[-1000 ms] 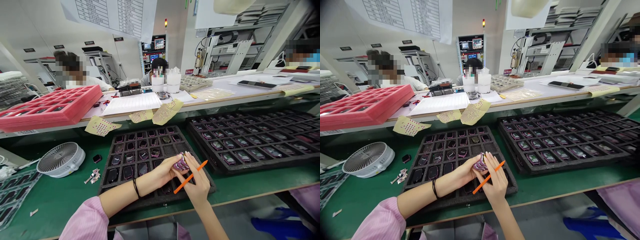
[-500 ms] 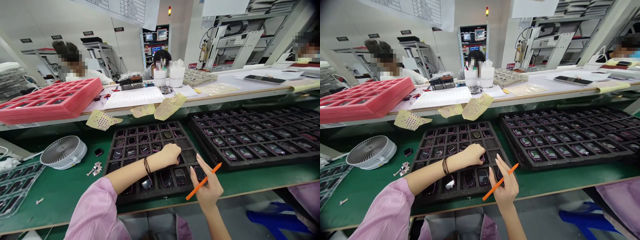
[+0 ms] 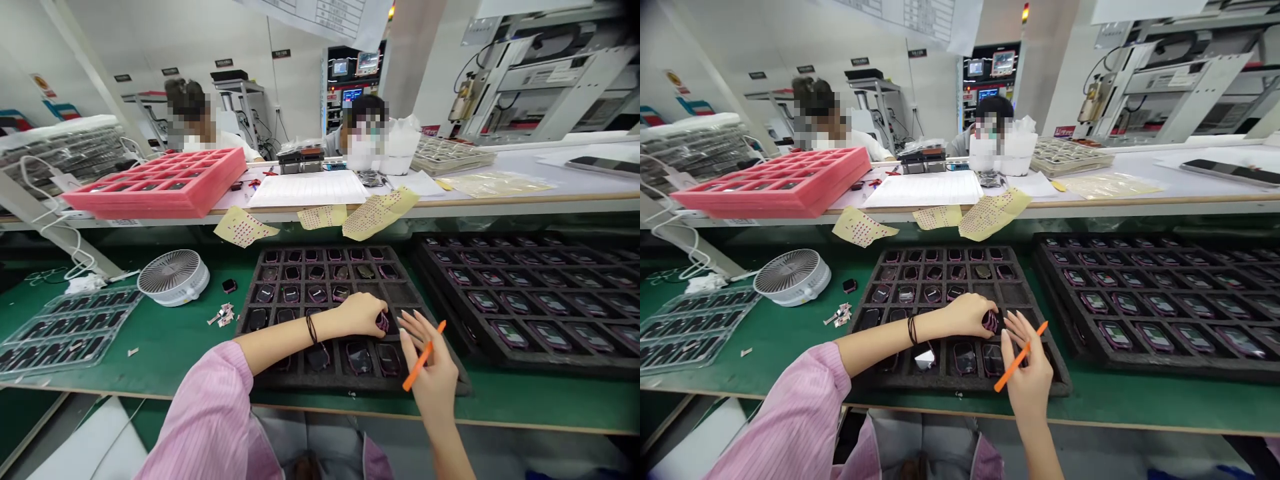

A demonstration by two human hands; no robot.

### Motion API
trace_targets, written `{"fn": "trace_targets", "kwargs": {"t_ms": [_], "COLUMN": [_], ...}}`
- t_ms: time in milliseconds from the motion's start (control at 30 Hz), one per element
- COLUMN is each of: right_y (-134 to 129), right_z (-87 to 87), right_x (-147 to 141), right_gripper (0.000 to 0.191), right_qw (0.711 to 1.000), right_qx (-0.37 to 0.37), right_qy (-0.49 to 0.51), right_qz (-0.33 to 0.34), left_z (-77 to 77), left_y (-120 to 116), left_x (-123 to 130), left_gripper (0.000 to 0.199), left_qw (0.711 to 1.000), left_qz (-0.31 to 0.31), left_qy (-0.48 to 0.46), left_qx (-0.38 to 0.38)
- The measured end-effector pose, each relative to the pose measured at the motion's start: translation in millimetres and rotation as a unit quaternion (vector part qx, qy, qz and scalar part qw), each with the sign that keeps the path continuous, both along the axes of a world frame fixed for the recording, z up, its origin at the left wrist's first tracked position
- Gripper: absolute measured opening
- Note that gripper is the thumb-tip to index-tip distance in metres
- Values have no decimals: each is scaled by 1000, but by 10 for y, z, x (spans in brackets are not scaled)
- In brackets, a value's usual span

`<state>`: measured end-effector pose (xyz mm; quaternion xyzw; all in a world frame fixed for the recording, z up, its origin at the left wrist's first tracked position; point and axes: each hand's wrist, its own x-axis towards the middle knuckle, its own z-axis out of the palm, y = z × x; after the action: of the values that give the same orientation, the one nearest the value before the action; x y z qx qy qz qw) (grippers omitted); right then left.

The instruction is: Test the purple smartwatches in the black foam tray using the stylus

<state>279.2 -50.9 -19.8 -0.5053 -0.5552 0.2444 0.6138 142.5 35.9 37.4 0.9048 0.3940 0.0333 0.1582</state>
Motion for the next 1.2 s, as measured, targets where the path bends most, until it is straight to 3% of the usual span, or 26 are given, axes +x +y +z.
{"fn": "trace_targets", "kwargs": {"t_ms": [100, 200, 333, 433, 533, 600, 667, 733, 800, 867, 900, 1033, 1100, 1200], "right_y": [54, 74, 41, 14, -33, -90, -150, -184, -180, -149, -132, -106, -117, -128], "right_z": [-25, -15, 19, 9, -1, 31, 99, 188, 273, 339, 363, 416, 424, 423], "right_x": [87, 81, -194, -524, -886, -1101, -1257, -1341, -1369, -1376, -1380, -1427, -1455, -1473], "right_gripper": [50, 55, 51, 55, 61, 61, 58, 52, 46, 42, 41, 41, 41, 40], "right_qw": [990, 971, 951, 946, 944, 934, 912, 869, 818, 783, 772, 750, 747, 745], "right_qx": [-60, -112, -148, -142, -128, -158, -221, -291, -333, -348, -352, -368, -369, -364], "right_qy": [105, 134, 119, 102, 106, 135, 183, 255, 336, 402, 424, 457, 461, 467], "right_qz": [69, 162, 245, 271, 285, 290, 293, 309, 326, 323, 316, 305, 305, 307], "left_z": [52, 175, 318, 324, 297, 311, 341, 334, 235, 35, -91, -551, -673, -736], "left_y": [-62, -279, -711, -980, -1156, -1237, -1296, -1331, -1331, -1295, -1267, -1136, -1072, -982], "left_x": [-133, -265, -442, -574, -739, -923, -1209, -1596, -2029, -2421, -2576, -2858, -2870, -2871], "left_gripper": [47, 50, 37, 45, 51, 51, 55, 59, 35, 21, 19, 16, 14, 8], "left_qw": [998, 993, 983, 972, 965, 967, 975, 971, 939, 907, 900, 908, 913, 918], "left_qz": [17, 18, 9, 34, 81, 113, 134, 165, 280, 391, 416, 407, 396, 384], "left_qy": [-46, -69, -15, 33, 70, 58, -17, -120, -164, -99, -40, 7, 19, 25], "left_qx": [31, 90, 184, 229, 237, 219, 175, 124, 113, 122, 122, 103, 98, 92]}}
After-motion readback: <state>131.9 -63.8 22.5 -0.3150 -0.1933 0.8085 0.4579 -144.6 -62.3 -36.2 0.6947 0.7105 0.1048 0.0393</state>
